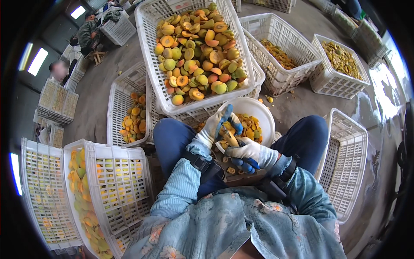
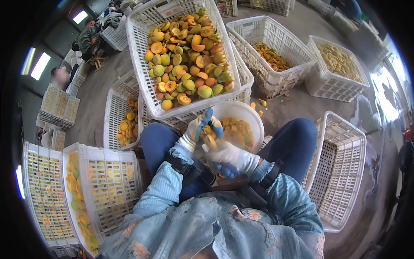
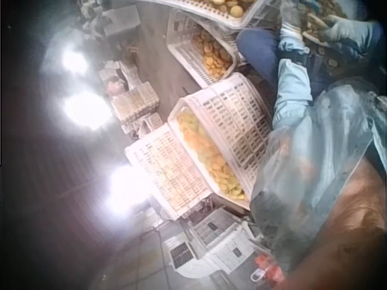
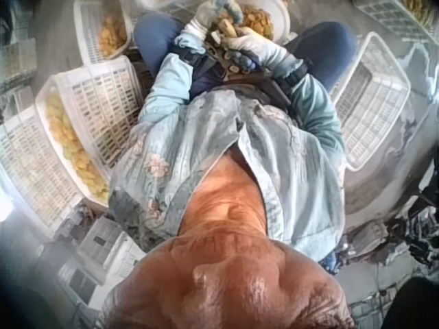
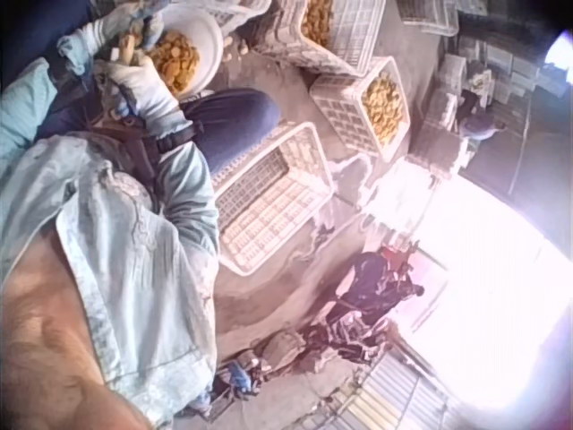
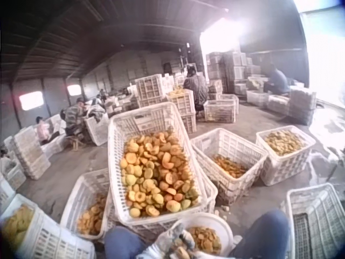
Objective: Using a handheld pitting tool to remove seeds from halved apricots and place them in a bucket.
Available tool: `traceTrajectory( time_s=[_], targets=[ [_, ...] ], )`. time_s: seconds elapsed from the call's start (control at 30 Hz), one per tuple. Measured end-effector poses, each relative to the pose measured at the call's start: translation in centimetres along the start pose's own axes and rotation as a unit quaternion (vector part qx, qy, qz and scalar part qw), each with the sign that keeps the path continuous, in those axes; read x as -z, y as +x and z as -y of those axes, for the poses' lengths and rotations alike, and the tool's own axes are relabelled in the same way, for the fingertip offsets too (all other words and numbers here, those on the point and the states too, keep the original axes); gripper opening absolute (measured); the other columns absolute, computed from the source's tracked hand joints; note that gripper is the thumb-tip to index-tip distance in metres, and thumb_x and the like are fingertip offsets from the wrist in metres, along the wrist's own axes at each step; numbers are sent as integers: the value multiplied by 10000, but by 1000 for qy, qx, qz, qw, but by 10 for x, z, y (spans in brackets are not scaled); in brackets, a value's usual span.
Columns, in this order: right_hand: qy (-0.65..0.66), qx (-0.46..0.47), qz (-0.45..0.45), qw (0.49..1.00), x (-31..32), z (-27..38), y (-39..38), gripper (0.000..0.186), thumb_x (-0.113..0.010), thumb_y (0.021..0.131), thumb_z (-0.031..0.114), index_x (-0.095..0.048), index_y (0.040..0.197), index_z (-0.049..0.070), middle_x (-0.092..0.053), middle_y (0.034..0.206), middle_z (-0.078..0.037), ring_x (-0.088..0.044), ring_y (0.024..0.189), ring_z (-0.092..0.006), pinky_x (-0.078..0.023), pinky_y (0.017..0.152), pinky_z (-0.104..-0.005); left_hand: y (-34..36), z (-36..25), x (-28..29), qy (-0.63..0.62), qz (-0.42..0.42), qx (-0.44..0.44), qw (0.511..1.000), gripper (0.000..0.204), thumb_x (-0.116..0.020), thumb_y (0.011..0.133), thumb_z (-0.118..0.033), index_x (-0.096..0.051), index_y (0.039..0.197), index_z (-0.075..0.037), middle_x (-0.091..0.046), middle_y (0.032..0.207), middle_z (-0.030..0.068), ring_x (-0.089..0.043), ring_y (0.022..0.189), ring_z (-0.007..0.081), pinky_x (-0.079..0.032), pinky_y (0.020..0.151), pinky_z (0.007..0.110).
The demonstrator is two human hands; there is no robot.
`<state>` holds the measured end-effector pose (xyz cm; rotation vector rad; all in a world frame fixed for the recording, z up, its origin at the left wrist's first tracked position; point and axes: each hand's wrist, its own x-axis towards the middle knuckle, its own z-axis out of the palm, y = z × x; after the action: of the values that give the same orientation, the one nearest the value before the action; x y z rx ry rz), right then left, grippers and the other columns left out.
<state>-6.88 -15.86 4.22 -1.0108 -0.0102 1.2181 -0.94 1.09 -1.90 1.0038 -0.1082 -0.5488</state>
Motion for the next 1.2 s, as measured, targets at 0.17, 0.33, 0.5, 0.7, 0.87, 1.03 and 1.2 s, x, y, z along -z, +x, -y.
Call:
traceTrajectory(
  time_s=[0.17, 0.33, 0.5, 0.7, 0.87, 1.03, 1.2],
  targets=[
    [19, 72, -15, 997, -3, -14, 14, 140, -605, 843, 170, -558, 881, 44, -522, 549, -2, -472, 383, -89, -356, 318, -223, 0, 11, -2, -148, -32, -27, 988, 607, -398, 881, -556, -585, 760, 10, -569, 682, 145, -539, 564, 226, -441, 477, 292],
    [16, 133, -54, 990, -5, -22, 12, 111, -566, 852, 147, -502, 862, 57, -484, 502, -18, -431, 328, -110, -339, 299, -240, 4, 19, -18, -205, -250, -74, 943, 643, -396, 839, -637, -599, 857, -27, -593, 738, 74, -570, 641, 189, -475, 535, 256],
    [27, 143, -188, 971, 12, -16, 6, 181, -572, 853, 204, -489, 777, 62, -488, 531, -27, -408, 305, -119, -325, 277, -245, -2, -4, -3, -37, -350, -108, 930, 624, -357, 862, -622, -611, 814, -54, -626, 764, 62, -568, 606, 159, -461, 506, 251],
    [-48, 104, -224, 968, 47, -34, 17, 174, -588, 835, 177, -546, 903, 22, -537, 626, -22, -499, 450, -124, -385, 389, -264, -53, -81, 42, 141, -492, -310, 801, 429, -452, 927, -404, -556, 1086, -18, -587, 833, 23, -556, 684, 89, -462, 613, 228],
    [-146, 98, -248, 953, 35, -36, 29, 241, -602, 804, 193, -528, 926, -2, -538, 635, -25, -498, 482, -112, -390, 425, -247, -99, -151, 67, 820, -518, -120, 212, 508, -617, 786, -403, -520, 1154, -67, -571, 1071, 158, -525, 1008, 293, -385, 883, 405],
    [-158, 105, -241, 952, 39, -35, 29, 258, -608, 801, 202, -520, 926, -5, -539, 640, -27, -501, 511, -101, -401, 446, -247, -30, -141, 47, 653, -386, -44, 651, 528, -566, 817, -466, -533, 1106, -26, -597, 989, 208, -594, 915, 313, -471, 789, 394],
    [-168, 108, -247, 948, 35, -33, 25, 276, -617, 794, 213, -535, 938, -8, -546, 649, -28, -518, 538, -108, -422, 483, -251, 21, -99, 70, 697, -366, 147, 599, 636, -574, 765, -526, -530, 1128, -5, -590, 1095, 205, -573, 1024, 309, -448, 859, 382]
  ],
)
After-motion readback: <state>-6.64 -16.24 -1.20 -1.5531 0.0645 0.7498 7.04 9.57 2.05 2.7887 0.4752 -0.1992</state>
